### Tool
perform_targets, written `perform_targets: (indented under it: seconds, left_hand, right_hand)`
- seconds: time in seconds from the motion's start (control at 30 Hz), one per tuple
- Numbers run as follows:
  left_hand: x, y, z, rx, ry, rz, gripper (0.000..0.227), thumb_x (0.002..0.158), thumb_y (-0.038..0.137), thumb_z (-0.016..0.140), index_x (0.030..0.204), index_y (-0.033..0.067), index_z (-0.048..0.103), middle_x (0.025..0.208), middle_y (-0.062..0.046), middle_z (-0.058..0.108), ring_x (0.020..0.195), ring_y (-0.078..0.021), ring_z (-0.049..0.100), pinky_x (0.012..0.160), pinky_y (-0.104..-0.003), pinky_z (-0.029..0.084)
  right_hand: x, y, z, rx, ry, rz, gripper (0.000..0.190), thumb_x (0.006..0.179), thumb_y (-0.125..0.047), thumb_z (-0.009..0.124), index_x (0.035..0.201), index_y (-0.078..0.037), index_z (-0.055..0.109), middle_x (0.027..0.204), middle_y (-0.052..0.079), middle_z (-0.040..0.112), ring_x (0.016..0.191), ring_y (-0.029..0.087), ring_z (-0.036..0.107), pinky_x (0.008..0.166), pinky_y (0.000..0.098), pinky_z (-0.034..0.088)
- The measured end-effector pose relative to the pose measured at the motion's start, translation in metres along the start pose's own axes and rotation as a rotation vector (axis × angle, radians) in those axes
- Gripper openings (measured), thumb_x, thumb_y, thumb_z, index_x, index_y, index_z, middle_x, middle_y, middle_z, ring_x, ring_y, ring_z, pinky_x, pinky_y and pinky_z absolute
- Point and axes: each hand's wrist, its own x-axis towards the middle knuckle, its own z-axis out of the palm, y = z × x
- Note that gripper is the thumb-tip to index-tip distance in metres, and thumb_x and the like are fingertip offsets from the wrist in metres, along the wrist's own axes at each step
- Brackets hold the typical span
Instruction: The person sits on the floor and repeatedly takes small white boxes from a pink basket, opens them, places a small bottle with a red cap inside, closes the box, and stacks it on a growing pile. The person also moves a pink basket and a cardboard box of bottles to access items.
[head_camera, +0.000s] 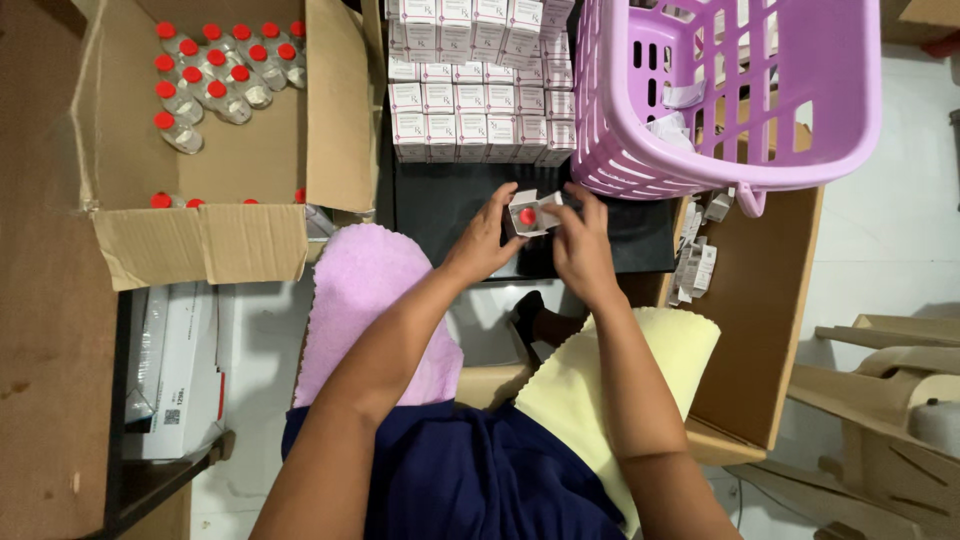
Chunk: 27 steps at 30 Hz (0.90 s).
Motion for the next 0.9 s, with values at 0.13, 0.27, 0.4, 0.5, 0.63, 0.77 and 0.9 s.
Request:
perform_targets:
  seconds: [0.13, 0.27, 0.4, 0.5, 0.63, 0.77, 0.9]
  left_hand:
    - [-0.001, 0.005, 0.002, 0.013, 0.053, -0.006, 0.048, 0.096, 0.021, 0.073, 0.135, 0.0055, 0.05, 0.131, -0.019, 0.061, 0.121, -0.0395, 0.062, 0.1, -0.044, 0.052]
    - [-0.002, 0.008, 0.005, 0.004, 0.151, -0.024, 0.029, 0.1, 0.017, 0.069, 0.126, 0.0064, 0.062, 0.124, -0.012, 0.068, 0.116, -0.0343, 0.068, 0.099, -0.041, 0.057]
    - [-0.003, 0.01, 0.001, 0.216, 0.151, 0.149, 0.044, 0.089, 0.019, 0.076, 0.128, 0.0063, 0.061, 0.127, -0.014, 0.068, 0.114, -0.0356, 0.065, 0.095, -0.043, 0.054]
    - [-0.005, 0.009, 0.001, 0.221, 0.124, 0.182, 0.058, 0.083, 0.021, 0.081, 0.132, 0.0043, 0.056, 0.128, -0.017, 0.066, 0.112, -0.0373, 0.064, 0.093, -0.044, 0.053]
    - [-0.006, 0.005, 0.01, 0.161, 0.112, 0.036, 0.075, 0.087, 0.017, 0.08, 0.151, 0.0078, 0.042, 0.126, -0.016, 0.068, 0.111, -0.0371, 0.065, 0.096, -0.045, 0.054]
    - [-0.006, -0.003, 0.02, 0.122, 0.153, 0.08, 0.089, 0.089, 0.012, 0.076, 0.161, 0.0068, 0.024, 0.131, -0.016, 0.068, 0.118, -0.0385, 0.064, 0.1, -0.045, 0.053]
    - [-0.008, -0.009, 0.026, 0.12, 0.124, 0.012, 0.088, 0.092, 0.007, 0.072, 0.163, 0.0055, 0.019, 0.132, -0.019, 0.066, 0.121, -0.0389, 0.064, 0.101, -0.045, 0.053]
  right_hand:
    - [0.002, 0.006, 0.008, 0.208, 0.064, 0.214, 0.021, 0.098, -0.004, 0.066, 0.119, -0.003, 0.067, 0.112, 0.014, 0.068, 0.09, 0.024, 0.065, 0.084, 0.0327, 0.054]
    - [0.007, 0.008, 0.027, 0.437, 0.233, 0.18, 0.028, 0.1, -0.009, 0.067, 0.125, 0.002, 0.059, 0.105, 0.009, 0.068, 0.091, 0.012, 0.064, 0.081, 0.0267, 0.054]
    - [0.005, 0.007, 0.036, 0.53, 0.196, 0.222, 0.019, 0.099, -0.008, 0.07, 0.114, 0.001, 0.065, 0.103, 0.007, 0.069, 0.089, 0.008, 0.067, 0.078, 0.0251, 0.056]
    - [0.003, 0.006, 0.038, 0.46, 0.19, 0.155, 0.011, 0.096, -0.005, 0.074, 0.104, 0.001, 0.069, 0.103, 0.007, 0.068, 0.086, 0.01, 0.07, 0.076, 0.0255, 0.058]
    - [0.003, 0.0, 0.037, 0.291, 0.208, 0.079, 0.022, 0.083, -0.003, 0.084, 0.1, 0.001, 0.07, 0.102, 0.009, 0.066, 0.079, 0.016, 0.066, 0.069, 0.0276, 0.056]
    - [0.005, -0.008, 0.038, 0.145, 0.231, -0.019, 0.02, 0.083, -0.001, 0.082, 0.1, -0.001, 0.071, 0.107, 0.011, 0.066, 0.094, 0.025, 0.064, 0.073, 0.0314, 0.056]
    - [0.005, -0.014, 0.04, 0.033, 0.225, -0.06, 0.023, 0.081, -0.005, 0.086, 0.099, -0.002, 0.071, 0.107, 0.011, 0.065, 0.097, 0.029, 0.063, 0.081, 0.0381, 0.054]
